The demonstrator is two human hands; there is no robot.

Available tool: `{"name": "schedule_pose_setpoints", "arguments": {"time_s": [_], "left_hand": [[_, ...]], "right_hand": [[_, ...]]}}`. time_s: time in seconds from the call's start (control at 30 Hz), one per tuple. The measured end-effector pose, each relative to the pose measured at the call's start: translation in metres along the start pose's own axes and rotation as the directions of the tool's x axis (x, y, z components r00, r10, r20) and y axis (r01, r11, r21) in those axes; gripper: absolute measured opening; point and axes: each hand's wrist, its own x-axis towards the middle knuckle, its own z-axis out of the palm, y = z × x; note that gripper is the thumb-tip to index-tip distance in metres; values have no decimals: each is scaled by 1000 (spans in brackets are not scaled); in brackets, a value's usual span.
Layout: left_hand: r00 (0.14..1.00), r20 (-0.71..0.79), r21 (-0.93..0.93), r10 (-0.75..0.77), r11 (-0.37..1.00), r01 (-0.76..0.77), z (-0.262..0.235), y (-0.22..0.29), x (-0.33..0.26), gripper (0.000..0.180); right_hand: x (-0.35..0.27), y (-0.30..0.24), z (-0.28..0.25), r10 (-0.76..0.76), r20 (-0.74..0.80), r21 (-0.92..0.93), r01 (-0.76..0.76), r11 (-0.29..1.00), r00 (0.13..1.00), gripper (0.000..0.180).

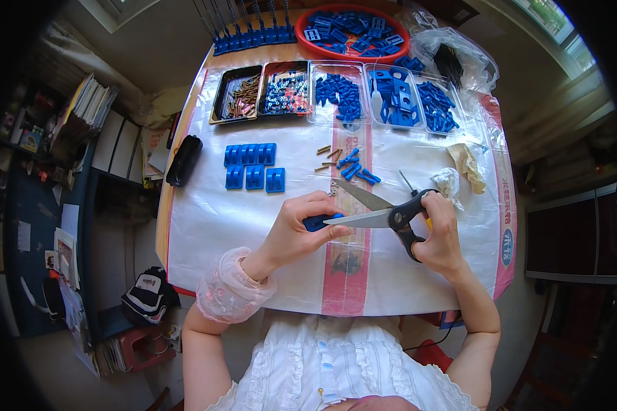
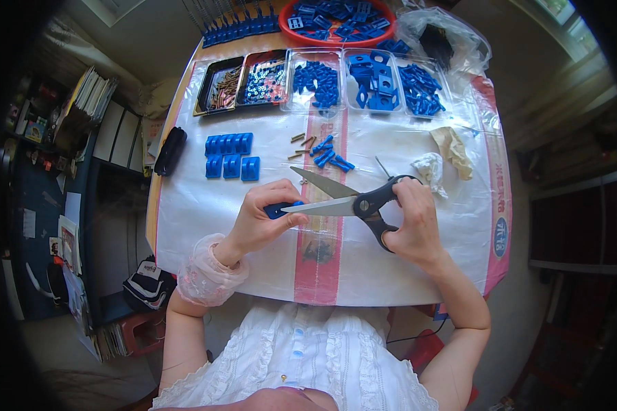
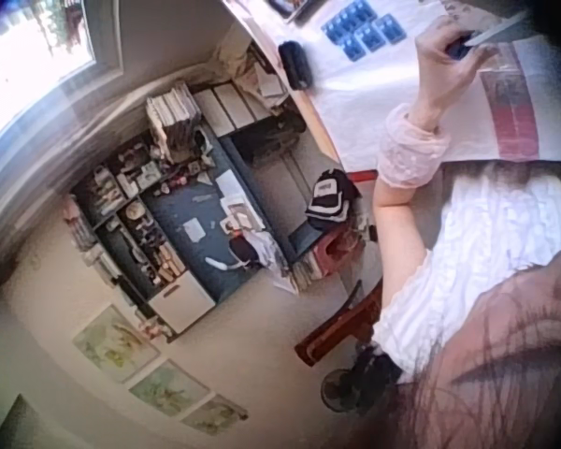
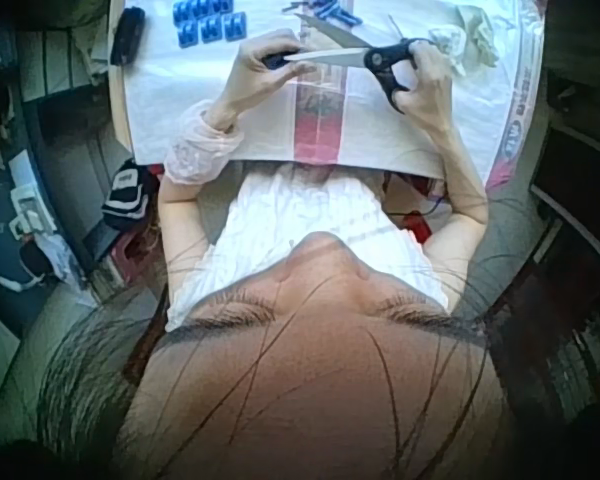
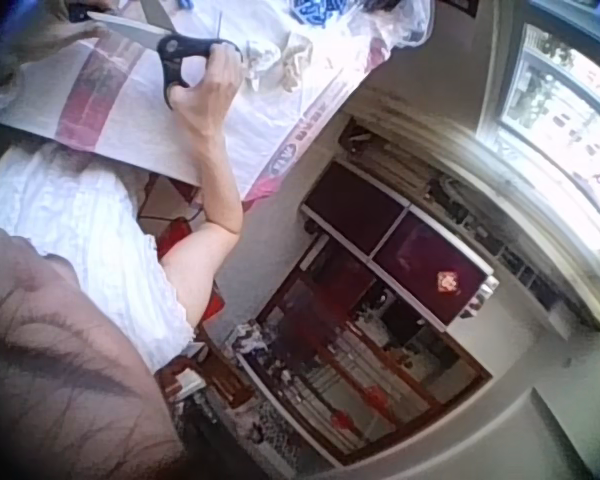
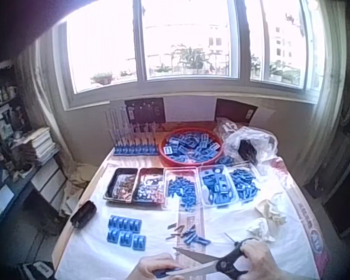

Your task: Assembling small blue plastic components using screws, a screwdriver, and scissors at a workbench.

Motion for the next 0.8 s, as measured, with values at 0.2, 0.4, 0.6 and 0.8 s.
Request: {"name": "schedule_pose_setpoints", "arguments": {"time_s": [0.2,0.4,0.6,0.8], "left_hand": [[992,-51,183,119,977,-108,1,-2,-2,24],[987,-109,209,115,974,-91,4,1,0,30],[976,-72,326,208,929,-174,2,-3,-1,34],[974,-95,316,206,934,-167,3,0,0,34]], "right_hand": [[1,-1,-1,-1,5,-3,1,1000,1000,43],[-1,2,0,10,18,-1,-10,1000,1000,45],[-1,1,0,24,21,-9,-23,1000,999,46],[-1,1,0,35,34,-10,-35,999,999,46]]}}
